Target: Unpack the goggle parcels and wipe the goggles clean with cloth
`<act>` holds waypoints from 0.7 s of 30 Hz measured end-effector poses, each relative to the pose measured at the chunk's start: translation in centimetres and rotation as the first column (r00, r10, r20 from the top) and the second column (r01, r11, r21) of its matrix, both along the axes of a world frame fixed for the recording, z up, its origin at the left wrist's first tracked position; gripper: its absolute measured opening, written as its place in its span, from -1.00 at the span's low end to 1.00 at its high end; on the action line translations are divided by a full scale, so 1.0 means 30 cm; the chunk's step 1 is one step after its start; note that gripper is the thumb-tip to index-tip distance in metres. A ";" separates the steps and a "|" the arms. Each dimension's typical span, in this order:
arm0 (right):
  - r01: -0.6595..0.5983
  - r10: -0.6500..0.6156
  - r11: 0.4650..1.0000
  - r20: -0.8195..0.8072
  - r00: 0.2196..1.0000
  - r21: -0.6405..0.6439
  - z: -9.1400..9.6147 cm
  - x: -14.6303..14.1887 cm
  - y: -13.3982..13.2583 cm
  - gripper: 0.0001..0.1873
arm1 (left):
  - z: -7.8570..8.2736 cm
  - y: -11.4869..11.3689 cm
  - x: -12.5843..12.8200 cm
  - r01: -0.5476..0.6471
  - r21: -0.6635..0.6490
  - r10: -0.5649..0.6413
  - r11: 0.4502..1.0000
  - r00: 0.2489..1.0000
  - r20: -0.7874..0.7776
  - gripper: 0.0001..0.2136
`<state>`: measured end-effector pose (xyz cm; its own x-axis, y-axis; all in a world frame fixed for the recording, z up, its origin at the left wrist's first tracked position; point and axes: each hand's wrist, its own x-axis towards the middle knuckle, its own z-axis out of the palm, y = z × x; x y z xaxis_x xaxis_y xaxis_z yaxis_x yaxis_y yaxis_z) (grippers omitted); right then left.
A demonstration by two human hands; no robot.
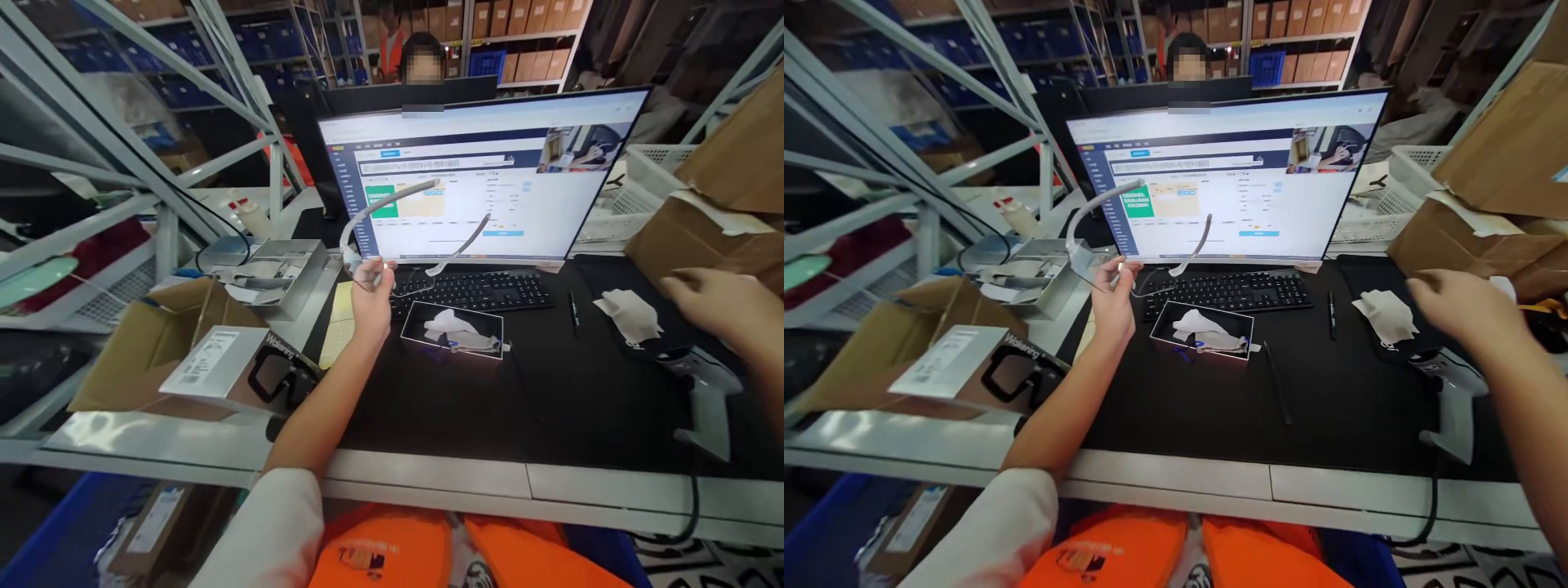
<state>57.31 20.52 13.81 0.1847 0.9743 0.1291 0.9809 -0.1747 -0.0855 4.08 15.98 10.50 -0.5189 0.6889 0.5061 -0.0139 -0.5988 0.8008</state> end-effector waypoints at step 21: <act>0.265 -0.258 0.959 0.075 0.963 -0.104 -0.209 0.238 0.049 -0.35 | 0.034 -0.014 -0.026 -0.111 -0.056 0.108 0.992 0.993 -0.050 -0.47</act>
<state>64.45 21.99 7.55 0.4300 0.9019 0.0410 0.9025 -0.4306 0.0072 3.30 15.56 11.52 -0.5696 0.6580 0.4925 0.0879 -0.5470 0.8325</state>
